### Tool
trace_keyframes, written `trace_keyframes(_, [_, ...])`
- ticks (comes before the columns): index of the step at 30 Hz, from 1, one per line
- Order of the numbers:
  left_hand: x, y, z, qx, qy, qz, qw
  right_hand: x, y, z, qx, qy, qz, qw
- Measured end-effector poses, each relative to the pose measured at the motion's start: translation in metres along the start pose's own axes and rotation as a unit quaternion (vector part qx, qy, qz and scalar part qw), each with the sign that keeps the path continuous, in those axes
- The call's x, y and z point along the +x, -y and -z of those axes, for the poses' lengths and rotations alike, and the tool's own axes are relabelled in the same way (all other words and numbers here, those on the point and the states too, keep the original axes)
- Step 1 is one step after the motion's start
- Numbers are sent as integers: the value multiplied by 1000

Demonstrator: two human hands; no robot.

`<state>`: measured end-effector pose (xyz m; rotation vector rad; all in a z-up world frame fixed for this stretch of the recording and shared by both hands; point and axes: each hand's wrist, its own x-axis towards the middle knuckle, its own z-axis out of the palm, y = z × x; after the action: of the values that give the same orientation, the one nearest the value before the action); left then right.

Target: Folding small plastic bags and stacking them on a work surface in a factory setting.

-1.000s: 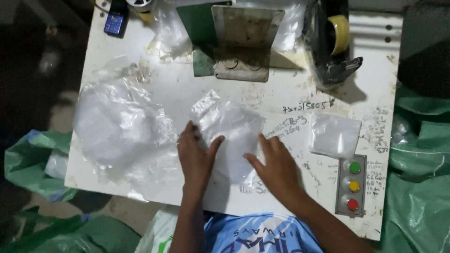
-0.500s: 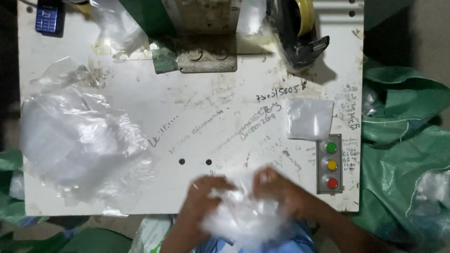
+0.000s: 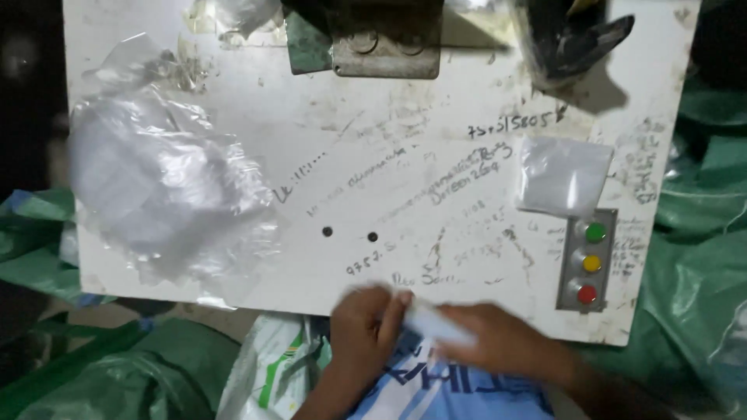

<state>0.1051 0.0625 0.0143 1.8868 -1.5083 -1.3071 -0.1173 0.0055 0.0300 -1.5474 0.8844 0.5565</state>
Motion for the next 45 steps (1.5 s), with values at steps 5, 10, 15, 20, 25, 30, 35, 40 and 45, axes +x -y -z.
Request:
trace_keyframes(5, [5, -20, 13, -246, -59, 60, 966, 10, 41, 1, 236, -400, -121, 877])
trace_keyframes(10, [15, -2, -10, -432, -81, -41, 897, 47, 8, -24, 261, -346, 26, 901])
trace_keyframes(15, [12, 28, 39, -314, -89, -71, 943, 32, 78, 11, 626, -252, -116, 729])
trace_keyframes(20, [12, 107, 107, 170, -385, 60, 905, 31, 78, 22, 551, -354, -73, 752])
trace_keyframes(25, [38, 126, 112, 188, -380, 5, 906, 22, 97, 27, 543, -353, -91, 756])
trace_keyframes(30, [33, 110, 111, 83, -346, -3, 935, 12, 93, 29, 537, -395, -89, 740])
trace_keyframes(35, [31, 111, 116, 238, -328, -68, 912, 2, 100, 38, 491, -373, -142, 775])
trace_keyframes(40, [42, 114, 103, 72, -359, 26, 930, 10, 73, 24, 462, -400, -112, 783])
trace_keyframes(45, [35, 84, 93, 34, -264, -45, 963, 12, 65, 20, 350, -458, -76, 814])
